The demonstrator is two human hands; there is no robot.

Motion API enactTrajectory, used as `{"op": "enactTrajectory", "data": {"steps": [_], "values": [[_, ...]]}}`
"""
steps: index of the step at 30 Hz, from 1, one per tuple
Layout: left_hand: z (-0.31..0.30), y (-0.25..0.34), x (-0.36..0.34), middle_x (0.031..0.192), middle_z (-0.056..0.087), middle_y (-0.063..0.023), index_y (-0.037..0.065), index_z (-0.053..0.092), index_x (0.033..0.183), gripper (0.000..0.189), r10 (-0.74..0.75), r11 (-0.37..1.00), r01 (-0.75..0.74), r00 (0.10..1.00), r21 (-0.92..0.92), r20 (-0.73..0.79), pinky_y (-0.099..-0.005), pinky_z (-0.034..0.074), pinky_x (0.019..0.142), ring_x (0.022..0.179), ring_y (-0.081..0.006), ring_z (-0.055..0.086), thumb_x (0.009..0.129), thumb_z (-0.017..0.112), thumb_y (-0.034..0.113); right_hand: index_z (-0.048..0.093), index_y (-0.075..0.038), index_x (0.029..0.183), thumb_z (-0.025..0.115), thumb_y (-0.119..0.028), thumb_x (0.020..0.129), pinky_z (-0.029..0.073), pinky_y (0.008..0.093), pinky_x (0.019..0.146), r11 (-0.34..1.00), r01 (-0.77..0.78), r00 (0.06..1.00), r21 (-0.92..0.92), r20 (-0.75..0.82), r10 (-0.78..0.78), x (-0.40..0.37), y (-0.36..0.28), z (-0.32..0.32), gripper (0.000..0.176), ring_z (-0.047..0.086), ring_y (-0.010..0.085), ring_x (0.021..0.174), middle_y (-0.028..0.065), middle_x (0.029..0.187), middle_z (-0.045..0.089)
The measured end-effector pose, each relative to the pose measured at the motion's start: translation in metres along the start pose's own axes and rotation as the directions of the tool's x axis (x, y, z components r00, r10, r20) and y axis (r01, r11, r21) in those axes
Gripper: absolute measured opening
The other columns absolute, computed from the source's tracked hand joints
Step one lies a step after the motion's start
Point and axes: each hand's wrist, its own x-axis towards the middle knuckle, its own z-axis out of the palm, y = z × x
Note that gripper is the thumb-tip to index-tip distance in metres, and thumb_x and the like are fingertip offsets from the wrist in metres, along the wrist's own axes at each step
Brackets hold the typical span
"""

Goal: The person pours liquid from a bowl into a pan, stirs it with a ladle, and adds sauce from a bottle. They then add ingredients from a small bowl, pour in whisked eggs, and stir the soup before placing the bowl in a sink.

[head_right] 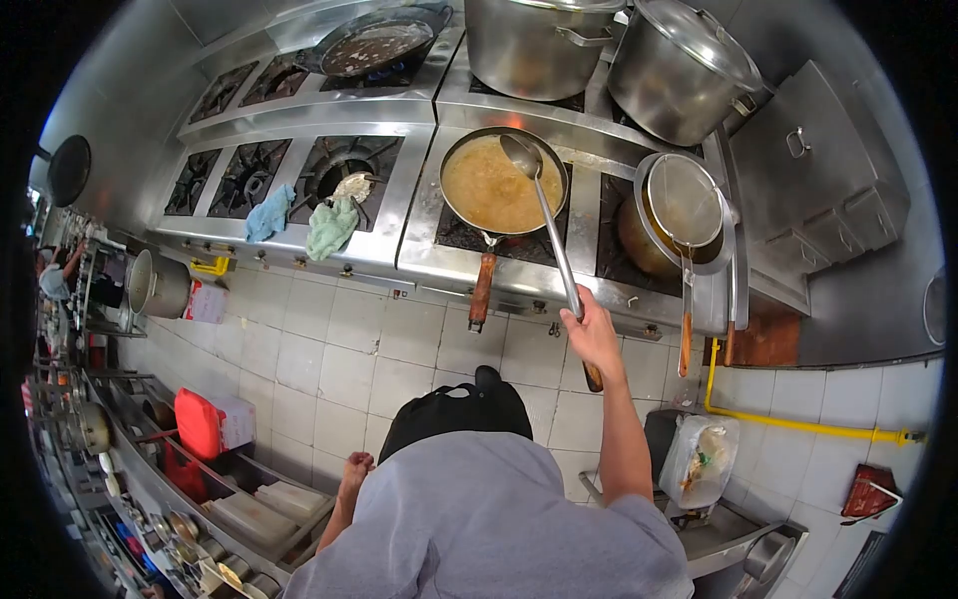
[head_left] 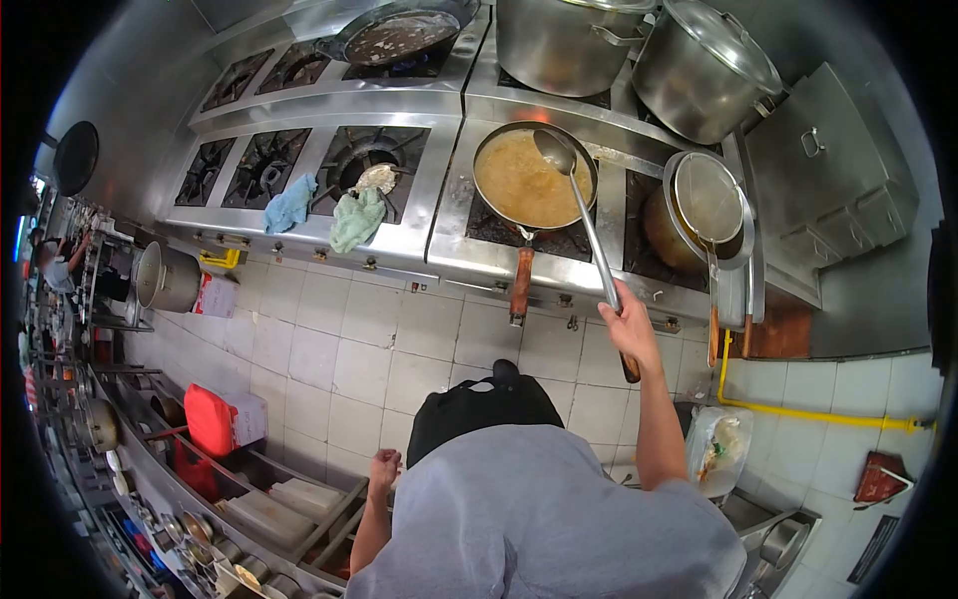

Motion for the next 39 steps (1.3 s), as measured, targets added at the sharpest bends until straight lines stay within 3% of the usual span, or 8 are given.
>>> {"op": "enactTrajectory", "data": {"steps": [3,7,11,14,16,19,28,39], "values": [[-0.002,0.04,0.005,0.085,0.063,-0.0056,0.002,0.058,0.104,0.019,0.056,0.998,-0.056,0.998,0.006,-0.009,-0.0288,0.049,0.056,0.07,-0.0138,0.061,0.089,0.061,0.014,0.048,-0.004,0.129,0.06,-0.013,0.085,0.047,0.0434,0.075,0.987,0.071,0.993,-0.147,-0.084,-0.084,0.007,-0.005,0.002,0.046,0.061,0.0433,0.082,0.0247,0.086,0.063],[-0.026,0.063,0.008,0.086,0.062,-0.0054,0.002,0.058,0.104,0.019,0.063,0.998,-0.063,0.998,0.02,-0.028,-0.0288,0.049,0.056,0.07,-0.014,0.061,0.089,0.061,0.013,0.048,0.0,0.126,0.06,-0.012,0.084,0.045,0.048,0.081,0.967,0.149,0.968,-0.207,-0.169,-0.185,0.027,0.0,0.008,0.045,0.059,0.0471,0.092,0.0294,0.091,0.062],[-0.06,0.043,0.016,0.085,0.062,-0.0042,0.004,0.057,0.104,0.021,0.005,0.998,-0.001,0.999,0.063,-0.052,-0.0286,0.05,0.056,0.07,-0.0141,0.061,0.087,0.061,0.016,0.05,0.002,0.118,0.058,-0.013,0.084,0.046,0.0498,0.074,0.958,0.109,0.986,-0.264,-0.09,-0.137,0.056,0.0,0.01,0.038,0.06,0.0475,0.082,0.0288,0.085,0.062],[-0.089,0.001,0.028,0.085,0.062,-0.0064,0.003,0.057,0.103,0.022,-0.071,0.997,0.071,0.996,-0.004,-0.052,-0.0306,0.051,0.054,0.07,-0.0159,0.062,0.086,0.065,0.016,0.048,0.001,0.121,0.057,-0.014,0.085,0.047,0.0496,0.074,0.986,-0.075,0.991,-0.152,0.102,0.091,0.058,-0.04,0.002,0.039,0.06,0.0468,0.082,0.0277,0.083,0.062],[-0.1,-0.014,0.026,0.084,0.061,-0.0062,0.004,0.056,0.103,0.022,-0.149,0.989,0.147,0.987,-0.031,-0.061,-0.0314,0.052,0.053,0.07,-0.0161,0.062,0.086,0.065,0.016,0.047,0.0,0.121,0.057,-0.014,0.085,0.047,0.0499,0.076,0.965,0.073,0.993,-0.251,0.104,-0.048,0.072,-0.024,0.005,0.04,0.06,0.0454,0.086,0.0272,0.088,0.062],[-0.102,-0.025,0.018,0.083,0.061,-0.0056,0.004,0.056,0.102,0.021,-0.153,0.988,0.152,0.986,-0.016,-0.062,-0.0323,0.053,0.052,0.069,-0.0161,0.062,0.087,0.063,0.016,0.046,-0.001,0.123,0.059,-0.011,0.083,0.046,0.0517,0.074,0.865,0.312,0.95,-0.393,0.113,-0.291,0.074,-0.022,0.002,0.043,0.06,0.0473,0.082,0.0284,0.083,0.062],[-0.087,-0.025,0.03,0.082,0.061,-0.0046,0.005,0.055,0.104,0.019,-0.103,0.994,0.103,0.995,0.02,-0.011,-0.0297,0.052,0.053,0.067,-0.0145,0.062,0.089,0.06,0.016,0.048,-0.006,0.128,0.06,-0.001,0.076,0.05,0.0472,0.072,0.472,0.287,0.953,-0.833,0.202,-0.224,0.005,-0.088,-0.031,0.054,0.064,0.0371,0.084,0.0184,0.086,0.064],[-0.054,0.053,0.05,0.09,0.062,-0.0044,0.004,0.056,0.106,0.02,-0.036,0.991,0.046,0.996,-0.128,0.084,-0.0301,0.052,0.062,0.078,-0.0156,0.062,0.089,0.061,0.015,0.047,-0.009,0.128,0.061,-0.012,0.081,0.05,0.0488,0.078,0.639,0.163,0.972,-0.751,0.009,-0.236,-0.027,-0.063,-0.06,0.049,0.062,0.0395,0.087,0.0202,0.089,0.064]]}}
